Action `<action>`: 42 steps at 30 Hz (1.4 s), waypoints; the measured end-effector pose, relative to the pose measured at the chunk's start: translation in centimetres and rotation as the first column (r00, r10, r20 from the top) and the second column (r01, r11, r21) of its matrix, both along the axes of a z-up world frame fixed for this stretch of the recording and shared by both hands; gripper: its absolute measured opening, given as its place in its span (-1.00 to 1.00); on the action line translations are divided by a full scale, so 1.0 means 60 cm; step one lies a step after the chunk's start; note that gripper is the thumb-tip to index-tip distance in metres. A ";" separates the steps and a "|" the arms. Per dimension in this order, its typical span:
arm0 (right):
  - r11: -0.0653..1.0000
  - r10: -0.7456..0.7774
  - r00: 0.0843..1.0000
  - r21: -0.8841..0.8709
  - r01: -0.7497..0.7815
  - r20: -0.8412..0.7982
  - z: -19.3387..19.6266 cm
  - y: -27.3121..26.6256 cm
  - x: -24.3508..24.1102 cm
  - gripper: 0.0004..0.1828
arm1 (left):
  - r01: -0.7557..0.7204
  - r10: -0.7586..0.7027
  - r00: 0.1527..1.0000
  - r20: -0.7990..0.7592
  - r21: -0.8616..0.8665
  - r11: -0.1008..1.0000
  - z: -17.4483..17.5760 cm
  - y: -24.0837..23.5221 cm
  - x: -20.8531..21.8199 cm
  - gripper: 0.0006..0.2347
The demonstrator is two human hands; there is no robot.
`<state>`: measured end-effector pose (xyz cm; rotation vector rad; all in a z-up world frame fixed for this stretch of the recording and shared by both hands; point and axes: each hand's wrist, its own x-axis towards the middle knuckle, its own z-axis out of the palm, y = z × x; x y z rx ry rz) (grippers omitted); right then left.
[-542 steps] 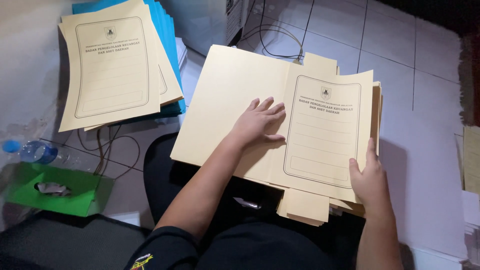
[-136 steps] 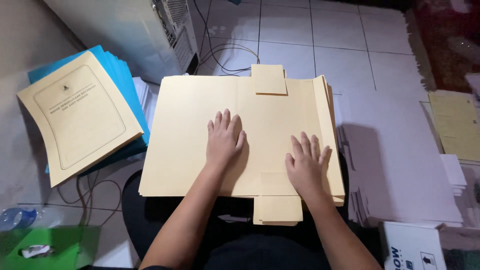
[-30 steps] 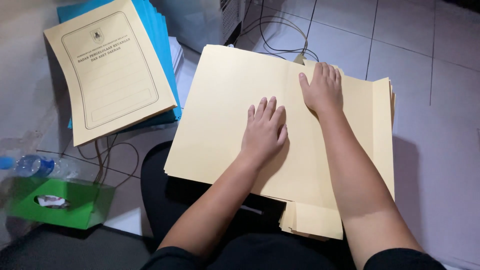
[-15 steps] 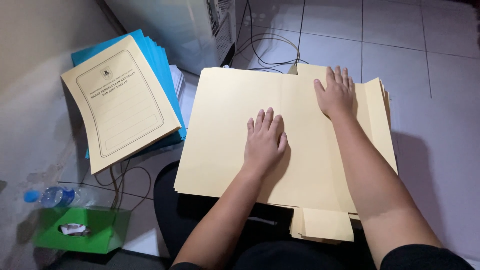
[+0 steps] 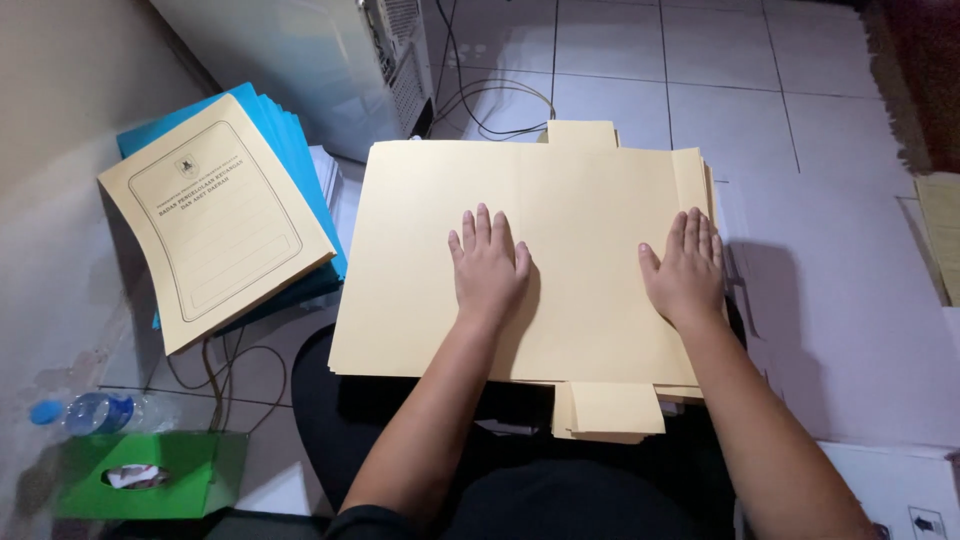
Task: Pressing and smoothing out paper folders to ensure they are flat and properly stacked.
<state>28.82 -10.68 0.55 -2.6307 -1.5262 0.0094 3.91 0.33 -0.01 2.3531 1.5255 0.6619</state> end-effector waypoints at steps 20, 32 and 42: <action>0.998 0.060 0.998 0.011 -0.060 0.005 -0.019 -0.001 0.011 -0.07 | 0.294 -0.304 0.874 -0.378 -0.084 0.952 -0.039 0.261 0.157 -0.36; 0.998 0.064 0.998 -0.010 -0.064 -0.015 -0.025 -0.006 0.010 -0.07 | 0.475 -0.397 0.831 -0.390 0.124 0.871 -0.045 0.162 0.099 -0.37; 0.966 0.119 0.981 -0.212 -0.150 -0.153 -0.012 0.039 -0.091 0.13 | 0.742 -0.740 0.670 0.059 -0.094 0.664 -0.051 -0.049 -0.159 -0.55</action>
